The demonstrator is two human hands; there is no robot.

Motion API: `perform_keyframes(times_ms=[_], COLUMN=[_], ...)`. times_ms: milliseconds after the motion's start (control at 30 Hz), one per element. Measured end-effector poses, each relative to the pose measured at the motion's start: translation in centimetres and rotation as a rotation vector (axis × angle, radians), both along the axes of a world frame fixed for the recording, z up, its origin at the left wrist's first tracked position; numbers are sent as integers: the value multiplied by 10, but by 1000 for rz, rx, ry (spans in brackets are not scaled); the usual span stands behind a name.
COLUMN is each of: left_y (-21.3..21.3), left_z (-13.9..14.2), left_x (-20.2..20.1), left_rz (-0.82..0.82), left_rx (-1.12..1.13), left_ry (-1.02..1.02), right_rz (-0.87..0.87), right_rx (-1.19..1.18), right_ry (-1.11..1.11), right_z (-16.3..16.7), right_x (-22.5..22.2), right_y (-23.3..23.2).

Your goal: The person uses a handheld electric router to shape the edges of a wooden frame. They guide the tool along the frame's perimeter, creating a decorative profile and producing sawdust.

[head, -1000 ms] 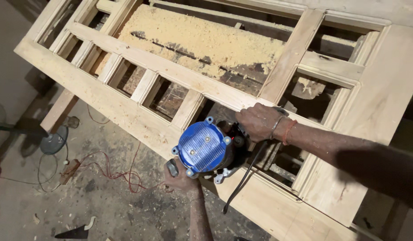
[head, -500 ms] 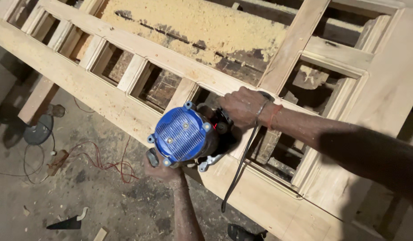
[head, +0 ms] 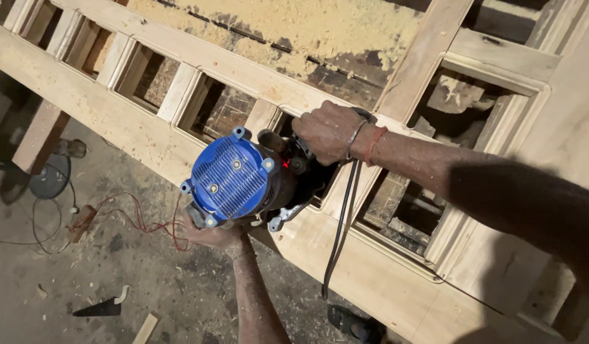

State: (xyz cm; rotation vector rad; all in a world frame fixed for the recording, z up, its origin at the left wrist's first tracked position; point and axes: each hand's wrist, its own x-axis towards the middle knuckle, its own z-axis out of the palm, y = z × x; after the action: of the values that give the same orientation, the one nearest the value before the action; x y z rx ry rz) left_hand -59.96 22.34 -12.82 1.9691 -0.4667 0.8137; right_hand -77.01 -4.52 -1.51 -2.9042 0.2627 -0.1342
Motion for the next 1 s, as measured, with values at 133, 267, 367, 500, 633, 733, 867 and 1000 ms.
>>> perform_keyframes(times_ms=[133,267,367,500,633,733,867,1000], left_y=[3,3,-1,-6,-13,-10,-11,-12], left_z=[-11,-2,13,30,33,30,27,31], left_x=[3,6,6,8,11,19,34,40], left_rz=[-61,-245,-197,-383,-237,-238,-118,-201], left_rx=[-55,-248,-222,-280,-308,-288,-166,-205], left_ry=[131,337,264,261,241,291,214,196], right_rz=[0,-12,8,0,0,11,9,9], right_rx=[-25,-25,-41,-47,-25,-56,-54,-54], right_ry=[24,28,7,74,64,59,6,29], right_z=[3,7,10,14,15,15,9,7], right_x=[3,6,13,28,38,46,53,63], right_y=[2,3,3,0,-1,-1,-3,-4])
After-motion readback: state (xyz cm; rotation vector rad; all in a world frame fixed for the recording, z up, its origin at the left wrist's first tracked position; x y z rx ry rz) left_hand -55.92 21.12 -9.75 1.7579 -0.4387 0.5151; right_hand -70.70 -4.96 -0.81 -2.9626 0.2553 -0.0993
